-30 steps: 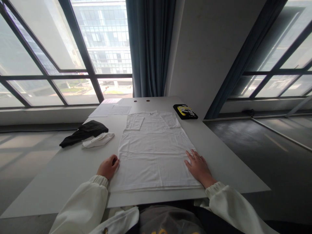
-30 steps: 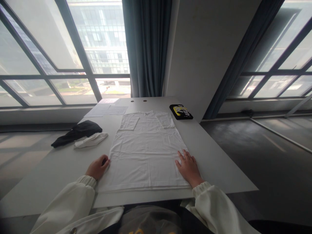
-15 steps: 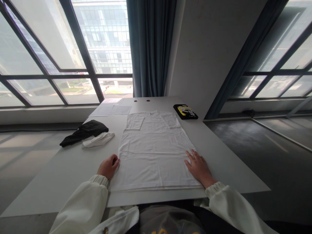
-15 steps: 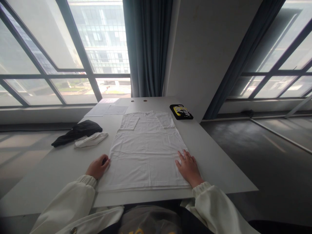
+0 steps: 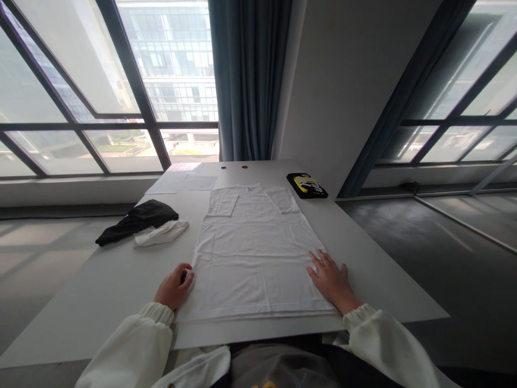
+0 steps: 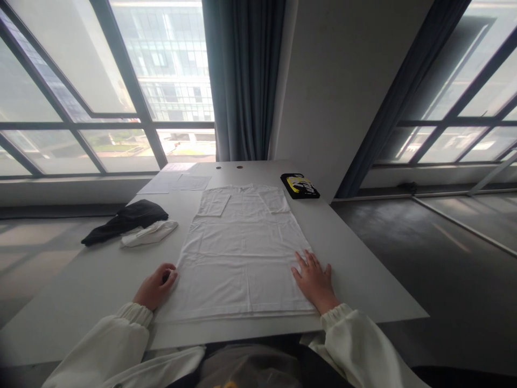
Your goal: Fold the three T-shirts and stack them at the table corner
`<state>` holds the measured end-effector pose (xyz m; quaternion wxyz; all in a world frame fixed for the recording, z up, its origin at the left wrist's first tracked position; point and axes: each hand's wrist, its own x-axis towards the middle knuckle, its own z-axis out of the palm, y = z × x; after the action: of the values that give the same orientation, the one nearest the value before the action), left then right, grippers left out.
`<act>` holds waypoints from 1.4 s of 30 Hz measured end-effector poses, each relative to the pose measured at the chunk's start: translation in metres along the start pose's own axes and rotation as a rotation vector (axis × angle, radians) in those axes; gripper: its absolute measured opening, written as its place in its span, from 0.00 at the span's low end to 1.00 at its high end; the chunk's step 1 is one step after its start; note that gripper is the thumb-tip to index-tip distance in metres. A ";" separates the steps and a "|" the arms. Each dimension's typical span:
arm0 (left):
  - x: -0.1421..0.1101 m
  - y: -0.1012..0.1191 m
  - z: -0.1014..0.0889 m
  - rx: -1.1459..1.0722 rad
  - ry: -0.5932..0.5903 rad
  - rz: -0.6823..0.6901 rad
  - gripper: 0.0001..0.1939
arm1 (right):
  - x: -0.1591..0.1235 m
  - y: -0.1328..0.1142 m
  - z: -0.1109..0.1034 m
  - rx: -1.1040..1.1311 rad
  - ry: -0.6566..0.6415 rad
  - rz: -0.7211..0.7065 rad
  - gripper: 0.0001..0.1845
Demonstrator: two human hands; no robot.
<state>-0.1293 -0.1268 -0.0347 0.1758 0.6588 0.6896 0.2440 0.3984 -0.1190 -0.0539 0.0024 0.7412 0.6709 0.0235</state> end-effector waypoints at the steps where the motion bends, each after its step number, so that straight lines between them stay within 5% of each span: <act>1: -0.001 0.000 0.000 -0.006 0.001 -0.003 0.12 | 0.000 0.000 -0.001 -0.005 -0.017 0.022 0.32; 10: 0.003 -0.002 0.004 0.006 0.012 0.000 0.15 | 0.030 -0.039 -0.040 -0.001 -0.039 -0.105 0.27; 15: 0.000 0.000 0.005 0.078 -0.049 0.007 0.15 | 0.057 -0.107 -0.070 0.047 -0.031 -0.333 0.23; 22: -0.002 0.006 0.007 0.139 -0.063 -0.001 0.13 | 0.115 -0.232 -0.102 0.056 -0.064 -0.659 0.22; 31: -0.007 0.016 -0.002 0.095 -0.085 0.093 0.12 | 0.220 -0.366 -0.087 0.127 -0.135 -0.557 0.35; 42: -0.013 0.019 -0.001 -0.043 -0.092 0.157 0.08 | 0.263 -0.437 -0.068 0.026 -0.072 -0.566 0.23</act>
<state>-0.1136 -0.1398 -0.0244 0.2019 0.7176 0.6214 0.2412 -0.0127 0.1839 0.0069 0.0234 0.5249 0.8507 -0.0130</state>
